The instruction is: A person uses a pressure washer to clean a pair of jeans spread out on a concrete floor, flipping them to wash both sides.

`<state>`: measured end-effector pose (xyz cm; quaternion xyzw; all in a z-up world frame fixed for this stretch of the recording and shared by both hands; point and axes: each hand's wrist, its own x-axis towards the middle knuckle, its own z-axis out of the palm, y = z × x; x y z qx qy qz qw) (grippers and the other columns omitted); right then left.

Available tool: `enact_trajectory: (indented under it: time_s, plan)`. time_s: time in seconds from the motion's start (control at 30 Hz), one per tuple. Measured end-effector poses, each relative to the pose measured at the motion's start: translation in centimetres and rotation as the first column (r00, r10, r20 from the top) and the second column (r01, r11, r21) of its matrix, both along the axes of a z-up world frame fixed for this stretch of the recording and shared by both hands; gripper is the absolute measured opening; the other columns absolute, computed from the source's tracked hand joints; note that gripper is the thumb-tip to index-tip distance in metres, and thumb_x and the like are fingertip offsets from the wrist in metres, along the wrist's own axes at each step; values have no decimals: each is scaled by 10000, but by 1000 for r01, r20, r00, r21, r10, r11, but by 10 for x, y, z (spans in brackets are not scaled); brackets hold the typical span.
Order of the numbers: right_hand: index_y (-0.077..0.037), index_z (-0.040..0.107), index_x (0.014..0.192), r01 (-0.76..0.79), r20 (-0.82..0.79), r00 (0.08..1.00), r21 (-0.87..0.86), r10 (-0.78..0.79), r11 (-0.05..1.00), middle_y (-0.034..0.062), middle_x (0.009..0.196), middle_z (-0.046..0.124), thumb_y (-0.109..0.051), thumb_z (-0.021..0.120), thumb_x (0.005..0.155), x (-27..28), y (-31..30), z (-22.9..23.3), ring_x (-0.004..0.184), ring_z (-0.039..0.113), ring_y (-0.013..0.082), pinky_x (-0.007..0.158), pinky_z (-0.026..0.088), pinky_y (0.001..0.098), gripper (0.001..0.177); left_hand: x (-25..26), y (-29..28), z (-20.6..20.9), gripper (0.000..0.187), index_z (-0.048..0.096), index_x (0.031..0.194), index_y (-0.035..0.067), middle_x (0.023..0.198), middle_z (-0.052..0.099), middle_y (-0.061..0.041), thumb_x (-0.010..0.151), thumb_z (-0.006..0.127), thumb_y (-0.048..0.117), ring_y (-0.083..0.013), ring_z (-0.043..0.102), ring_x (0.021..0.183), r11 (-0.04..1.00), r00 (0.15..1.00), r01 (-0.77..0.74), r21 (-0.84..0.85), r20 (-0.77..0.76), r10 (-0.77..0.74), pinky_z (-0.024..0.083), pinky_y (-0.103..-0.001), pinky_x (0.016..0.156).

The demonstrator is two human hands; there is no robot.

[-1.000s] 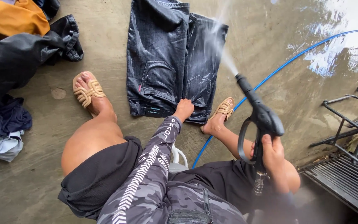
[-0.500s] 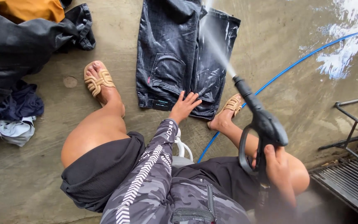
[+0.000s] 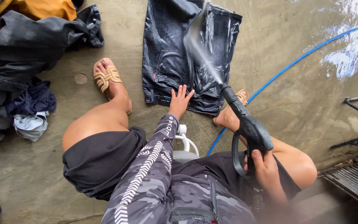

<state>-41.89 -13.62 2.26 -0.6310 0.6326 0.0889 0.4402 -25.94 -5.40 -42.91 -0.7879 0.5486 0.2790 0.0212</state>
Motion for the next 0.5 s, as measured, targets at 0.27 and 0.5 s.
enact_trajectory:
  time_s: [0.27,0.5]
  plan:
    - [-85,546,1056,2,-335,941,150,48,989,109,746,686,-275,489,1044,12,19,0,566,642,225,732,513,362,199,11,35,6,810,171,1617,495,1570,397,-90,1001,542,124,-331,385,1417,997,989,-1,-81,147,13,317,-666,1099]
    - [-67,622,934,-114,-180,977,0,112,994,95,597,706,-328,478,1057,-7,18,-7,588,671,220,736,533,351,322,32,61,4,841,304,1593,453,1597,332,-97,918,602,48,-350,297,1469,975,968,25,-220,250,32,296,-724,1120]
